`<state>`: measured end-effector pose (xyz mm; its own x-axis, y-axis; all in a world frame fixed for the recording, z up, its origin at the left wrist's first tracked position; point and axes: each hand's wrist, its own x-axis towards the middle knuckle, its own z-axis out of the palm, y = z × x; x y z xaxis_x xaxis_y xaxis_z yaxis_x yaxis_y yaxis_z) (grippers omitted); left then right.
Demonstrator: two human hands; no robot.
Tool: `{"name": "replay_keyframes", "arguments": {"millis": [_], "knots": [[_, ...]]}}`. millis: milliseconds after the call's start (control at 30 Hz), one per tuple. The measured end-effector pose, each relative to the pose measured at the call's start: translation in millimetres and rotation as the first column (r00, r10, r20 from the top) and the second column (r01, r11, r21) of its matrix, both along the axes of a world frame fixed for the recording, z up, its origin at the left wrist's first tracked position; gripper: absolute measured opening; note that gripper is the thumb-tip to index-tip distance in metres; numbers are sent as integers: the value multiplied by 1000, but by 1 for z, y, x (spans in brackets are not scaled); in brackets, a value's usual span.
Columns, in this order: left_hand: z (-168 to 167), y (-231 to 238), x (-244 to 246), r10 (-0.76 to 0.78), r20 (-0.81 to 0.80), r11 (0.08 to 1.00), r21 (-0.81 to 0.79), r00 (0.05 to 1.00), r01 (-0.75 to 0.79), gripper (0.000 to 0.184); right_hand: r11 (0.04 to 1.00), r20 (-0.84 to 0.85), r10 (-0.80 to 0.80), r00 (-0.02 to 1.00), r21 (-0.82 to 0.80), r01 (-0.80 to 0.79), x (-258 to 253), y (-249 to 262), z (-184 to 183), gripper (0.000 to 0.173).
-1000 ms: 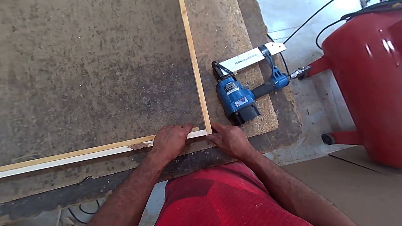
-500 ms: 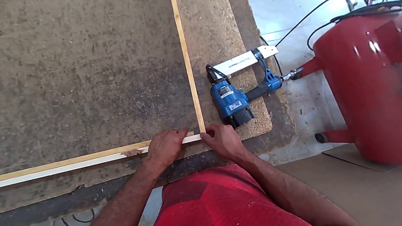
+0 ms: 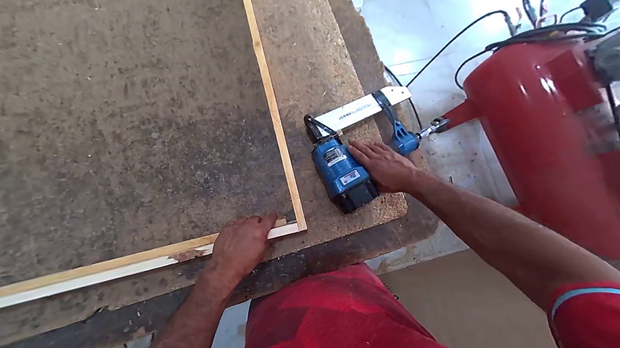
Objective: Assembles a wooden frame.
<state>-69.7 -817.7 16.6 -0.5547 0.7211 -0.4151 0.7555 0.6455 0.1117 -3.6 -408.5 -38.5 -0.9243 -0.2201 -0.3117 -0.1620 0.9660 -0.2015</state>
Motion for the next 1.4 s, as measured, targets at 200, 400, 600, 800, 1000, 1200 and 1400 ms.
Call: {"name": "replay_keyframes", "arguments": {"millis": [200,400,600,800,1000,1200,1400], "knots": [[1,-3,3,18,32,999,31,999,-19,40,995,62,104,993,1,-105,-19,9,2,90],[2,-1,2,41,69,999,33,997,-43,40,990,75,-142,987,17,141,7,-19,109,48],[1,-1,1,38,64,998,42,997,-40,39,134,611,-549,570,-608,782,101,-10,170,29],[4,0,-3,47,76,999,17,996,-48,42,-348,762,-147,630,-637,688,182,-12,114,32],[4,0,-1,33,38,999,36,999,-34,41,-485,788,9,616,-535,692,199,-34,64,32],[5,0,1,45,38,998,37,998,-46,43,-512,751,102,653,-523,681,182,-26,58,38],[6,3,-2,37,56,999,13,998,-38,42,-620,756,182,629,-408,670,193,-47,40,41]]}}
